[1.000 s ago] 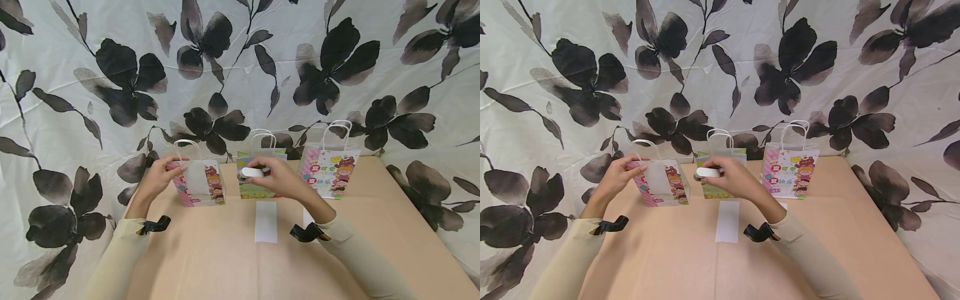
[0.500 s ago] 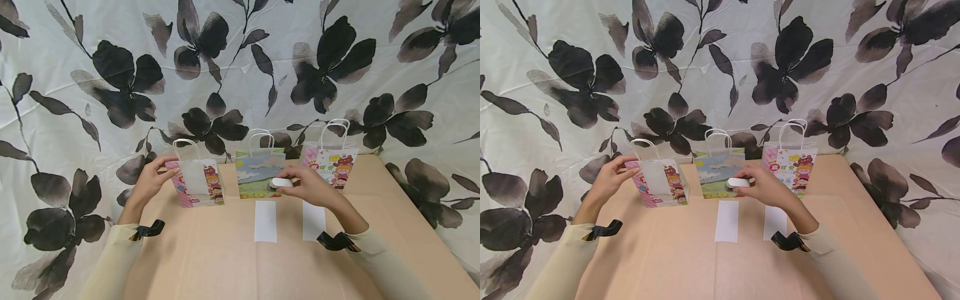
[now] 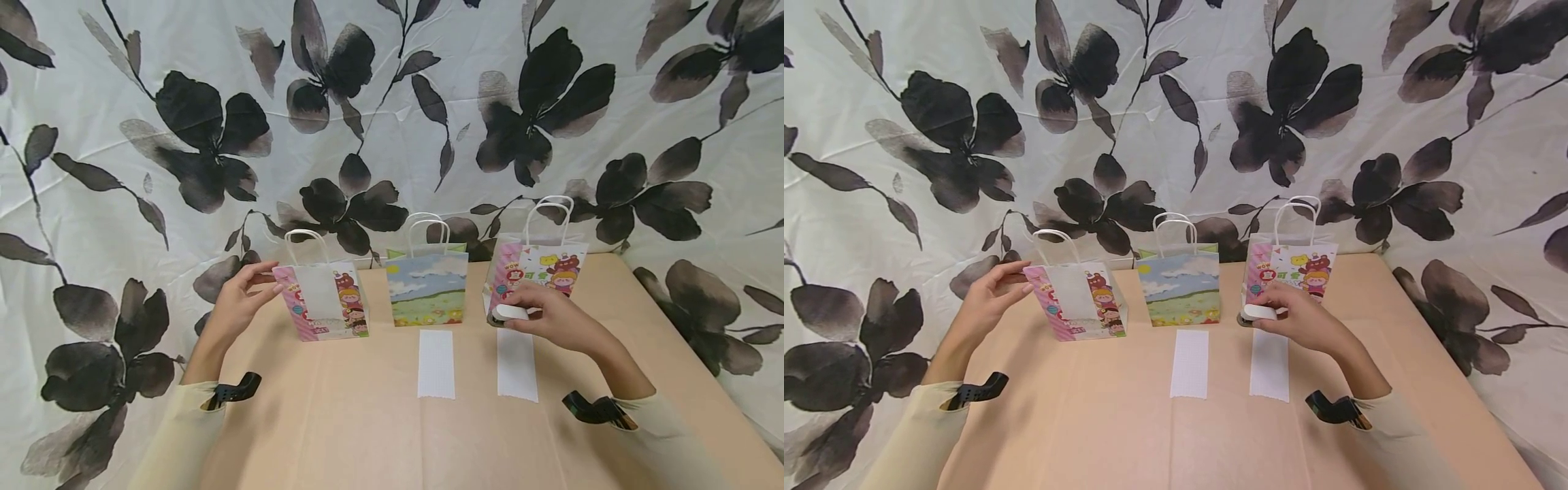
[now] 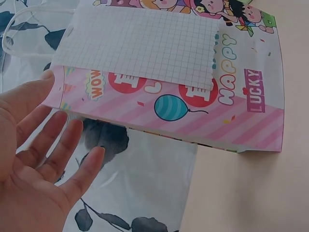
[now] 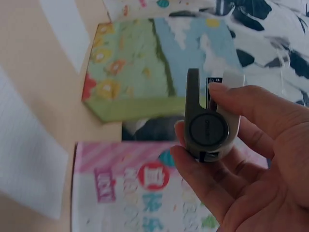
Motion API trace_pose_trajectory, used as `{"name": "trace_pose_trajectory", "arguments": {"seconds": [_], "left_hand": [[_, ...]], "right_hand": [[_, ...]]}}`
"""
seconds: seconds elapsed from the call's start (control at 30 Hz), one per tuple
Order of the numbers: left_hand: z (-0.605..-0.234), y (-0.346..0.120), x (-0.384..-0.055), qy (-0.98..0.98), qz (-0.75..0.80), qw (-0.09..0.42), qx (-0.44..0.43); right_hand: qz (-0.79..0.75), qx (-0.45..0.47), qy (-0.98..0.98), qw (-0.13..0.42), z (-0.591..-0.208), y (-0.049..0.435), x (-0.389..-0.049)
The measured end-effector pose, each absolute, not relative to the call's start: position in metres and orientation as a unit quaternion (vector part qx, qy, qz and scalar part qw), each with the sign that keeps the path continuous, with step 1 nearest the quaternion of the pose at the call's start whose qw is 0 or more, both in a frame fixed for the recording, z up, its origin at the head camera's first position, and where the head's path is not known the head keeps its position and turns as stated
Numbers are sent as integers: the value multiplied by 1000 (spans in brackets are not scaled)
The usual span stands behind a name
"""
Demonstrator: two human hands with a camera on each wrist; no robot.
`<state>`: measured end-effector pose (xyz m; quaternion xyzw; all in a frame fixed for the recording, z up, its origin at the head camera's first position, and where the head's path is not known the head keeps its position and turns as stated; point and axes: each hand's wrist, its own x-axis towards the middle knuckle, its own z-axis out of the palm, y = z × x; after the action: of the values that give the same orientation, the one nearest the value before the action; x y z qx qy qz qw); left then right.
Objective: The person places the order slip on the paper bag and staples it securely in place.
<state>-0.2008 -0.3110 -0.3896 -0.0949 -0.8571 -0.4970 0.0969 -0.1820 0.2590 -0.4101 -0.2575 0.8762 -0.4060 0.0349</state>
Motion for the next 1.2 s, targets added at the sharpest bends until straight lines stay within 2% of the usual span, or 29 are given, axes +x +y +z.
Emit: {"name": "trace_pose_trajectory", "arguments": {"seconds": [0.23, 0.6, 1.2], "left_hand": [[-396, -320, -189, -858, -499, 90, -87], [-415, -329, -170, -870, -483, 77, -67], [-419, -304, -156, -833, -537, 63, -118]], "right_hand": [[-394, -221, 890, 67, -427, 295, -177], [-374, -200, 904, 57, -456, 337, -170], [-348, -162, 922, 48, -492, 379, -160]]}}
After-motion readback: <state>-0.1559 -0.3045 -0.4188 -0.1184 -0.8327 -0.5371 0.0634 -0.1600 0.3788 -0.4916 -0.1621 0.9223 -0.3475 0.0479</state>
